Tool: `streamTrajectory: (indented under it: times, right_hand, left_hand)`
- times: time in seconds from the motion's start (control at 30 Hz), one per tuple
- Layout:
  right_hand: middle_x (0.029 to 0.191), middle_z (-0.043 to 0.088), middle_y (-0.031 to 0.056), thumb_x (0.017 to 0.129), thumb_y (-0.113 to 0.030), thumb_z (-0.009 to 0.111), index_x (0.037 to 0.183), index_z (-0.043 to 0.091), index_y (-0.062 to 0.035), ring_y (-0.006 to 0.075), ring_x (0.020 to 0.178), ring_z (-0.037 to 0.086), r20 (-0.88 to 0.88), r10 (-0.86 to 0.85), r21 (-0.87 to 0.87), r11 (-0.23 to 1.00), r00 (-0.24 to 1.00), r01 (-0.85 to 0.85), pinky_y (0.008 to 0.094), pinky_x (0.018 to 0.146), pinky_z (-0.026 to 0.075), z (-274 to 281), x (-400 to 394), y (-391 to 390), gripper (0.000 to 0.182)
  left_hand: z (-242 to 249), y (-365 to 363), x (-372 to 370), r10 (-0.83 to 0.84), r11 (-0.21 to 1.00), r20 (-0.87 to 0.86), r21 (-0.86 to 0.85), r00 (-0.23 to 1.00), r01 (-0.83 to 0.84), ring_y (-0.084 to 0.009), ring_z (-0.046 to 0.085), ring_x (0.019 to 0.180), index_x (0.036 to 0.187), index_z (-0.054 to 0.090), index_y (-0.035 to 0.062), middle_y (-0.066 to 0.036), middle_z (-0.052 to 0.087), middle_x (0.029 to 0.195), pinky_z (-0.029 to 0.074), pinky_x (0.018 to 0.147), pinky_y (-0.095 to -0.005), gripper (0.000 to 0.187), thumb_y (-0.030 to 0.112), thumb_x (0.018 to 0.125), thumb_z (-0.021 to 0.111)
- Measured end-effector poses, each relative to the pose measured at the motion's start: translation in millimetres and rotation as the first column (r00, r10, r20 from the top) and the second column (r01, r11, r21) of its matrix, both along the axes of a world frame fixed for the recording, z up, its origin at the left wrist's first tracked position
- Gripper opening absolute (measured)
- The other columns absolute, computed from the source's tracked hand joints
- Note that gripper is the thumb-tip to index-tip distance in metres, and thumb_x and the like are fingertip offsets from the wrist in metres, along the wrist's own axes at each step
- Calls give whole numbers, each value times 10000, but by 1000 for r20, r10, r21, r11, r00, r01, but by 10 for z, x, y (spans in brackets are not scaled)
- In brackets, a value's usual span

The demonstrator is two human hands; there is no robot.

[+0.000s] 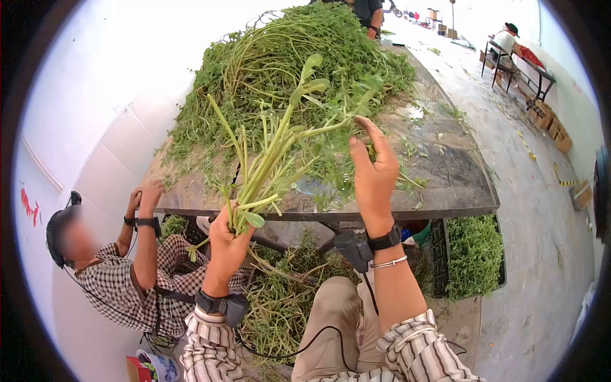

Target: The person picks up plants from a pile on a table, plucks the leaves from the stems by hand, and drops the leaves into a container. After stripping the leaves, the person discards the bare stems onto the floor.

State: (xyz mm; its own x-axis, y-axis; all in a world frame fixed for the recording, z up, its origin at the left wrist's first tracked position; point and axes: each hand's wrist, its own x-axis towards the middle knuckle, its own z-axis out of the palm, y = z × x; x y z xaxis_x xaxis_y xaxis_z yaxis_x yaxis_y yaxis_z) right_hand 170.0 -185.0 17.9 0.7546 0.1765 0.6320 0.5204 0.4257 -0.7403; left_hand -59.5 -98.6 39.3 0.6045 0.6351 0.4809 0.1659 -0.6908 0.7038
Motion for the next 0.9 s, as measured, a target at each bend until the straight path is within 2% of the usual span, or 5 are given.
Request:
streamTrajectory:
  times: [0.23, 0.37, 0.5, 0.83, 0.9]
  right_hand:
    - [1118, 616, 150, 854, -77, 578, 1153, 579, -15, 226, 981, 598, -133, 96, -186, 975, 987, -120, 327, 849, 452, -134, 29, 22, 305]
    - [1064, 619, 167, 861, -85, 569, 1088, 590, 11, 297, 975, 591, 71, 23, -152, 988, 997, -12, 349, 850, 454, -226, 100, 59, 248]
    - [1051, 616, 171, 868, -88, 561, 1063, 593, 22, 315, 966, 586, 90, 109, -187, 978, 990, -91, 361, 842, 455, -185, 87, 25, 226]
    - [962, 635, 143, 874, -96, 558, 1064, 579, 43, 236, 857, 611, 128, 60, -165, 986, 990, -39, 328, 767, 478, -216, 96, 6, 237]
    - [827, 610, 58, 883, -137, 554, 1028, 604, 8, 161, 778, 599, -218, 151, -155, 970, 964, -187, 290, 686, 483, -176, 85, -37, 211]
  left_hand:
    - [-63, 10, -39, -18, 1000, 4, 23, 1000, 18, -103, 501, 699, 1036, 558, -28, -32, 593, 804, 420, 650, -245, 300, -24, 736, 579]
    - [-56, 17, -73, -24, 1000, 8, 2, 1000, 24, -104, 513, 722, 1045, 558, -25, -31, 598, 825, 425, 671, -242, 301, -27, 745, 580]
    - [-86, 59, -127, 17, 1000, 21, -1, 1000, -17, -107, 525, 777, 1089, 561, -11, -34, 596, 899, 431, 702, -257, 351, 248, 865, 639]
    - [-57, 41, -98, 29, 1000, 111, -7, 993, -29, -67, 450, 679, 1076, 573, -11, 3, 574, 794, 385, 601, -228, 259, 107, 852, 628]
    - [-99, 67, -94, 15, 998, 94, 55, 995, -20, -67, 454, 686, 1085, 573, -12, 3, 576, 803, 385, 606, -225, 269, 113, 854, 628]
